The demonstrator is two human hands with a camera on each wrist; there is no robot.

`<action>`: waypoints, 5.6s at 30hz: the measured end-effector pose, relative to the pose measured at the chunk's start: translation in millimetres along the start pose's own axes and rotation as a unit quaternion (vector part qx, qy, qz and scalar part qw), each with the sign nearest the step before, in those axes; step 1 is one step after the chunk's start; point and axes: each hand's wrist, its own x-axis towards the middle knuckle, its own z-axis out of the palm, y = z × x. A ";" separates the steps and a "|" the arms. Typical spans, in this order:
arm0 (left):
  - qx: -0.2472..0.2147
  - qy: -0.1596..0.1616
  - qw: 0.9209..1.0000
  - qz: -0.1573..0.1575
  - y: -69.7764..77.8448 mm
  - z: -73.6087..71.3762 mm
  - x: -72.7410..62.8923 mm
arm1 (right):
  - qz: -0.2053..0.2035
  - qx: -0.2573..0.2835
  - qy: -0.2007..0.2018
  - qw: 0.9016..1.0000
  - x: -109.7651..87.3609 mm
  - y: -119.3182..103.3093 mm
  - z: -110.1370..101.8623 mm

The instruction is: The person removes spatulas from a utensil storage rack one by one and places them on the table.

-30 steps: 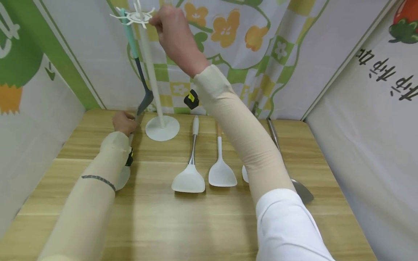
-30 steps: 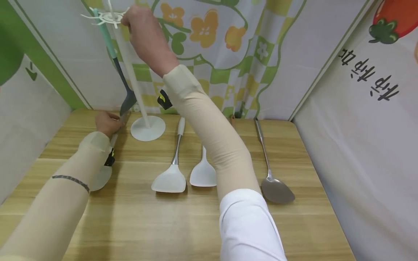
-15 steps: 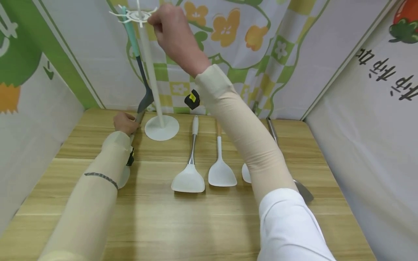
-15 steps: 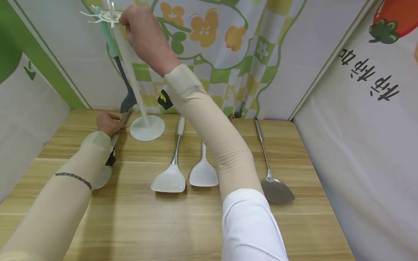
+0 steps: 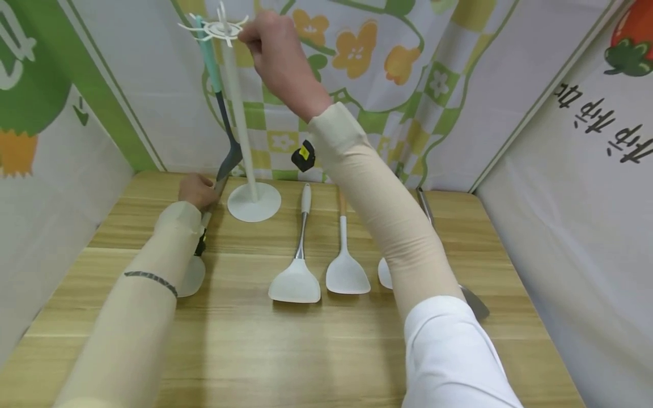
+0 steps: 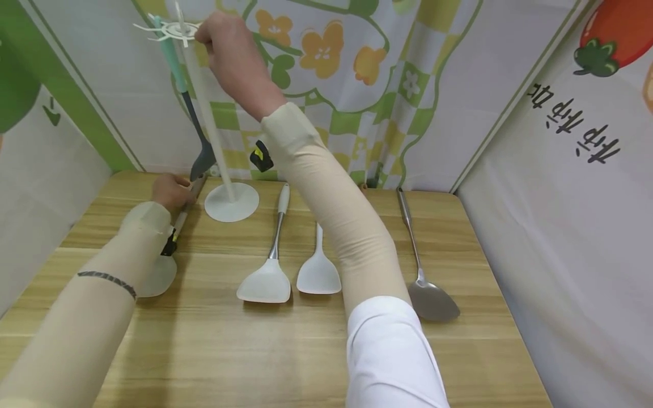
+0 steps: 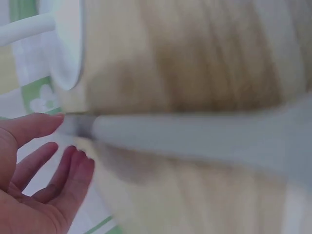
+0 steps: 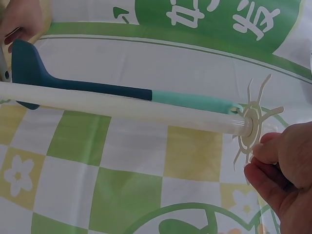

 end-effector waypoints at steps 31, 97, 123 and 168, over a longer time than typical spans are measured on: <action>-0.371 0.185 0.872 0.259 144.3 -83.9 -18.1 | 0.082 0.032 -0.006 0.996 14.1 18.3 -6.7; -0.412 0.254 0.843 0.233 179.2 -104.2 -39.4 | 0.060 -0.010 -0.014 0.998 10.0 29.4 -13.7; -0.325 0.236 0.894 0.199 132.1 -116.5 -40.1 | 0.038 -0.044 -0.031 0.998 10.4 29.2 -19.1; -0.201 0.234 0.939 0.149 67.0 -103.9 -33.2 | 0.052 -0.028 -0.040 0.997 7.8 28.7 -19.4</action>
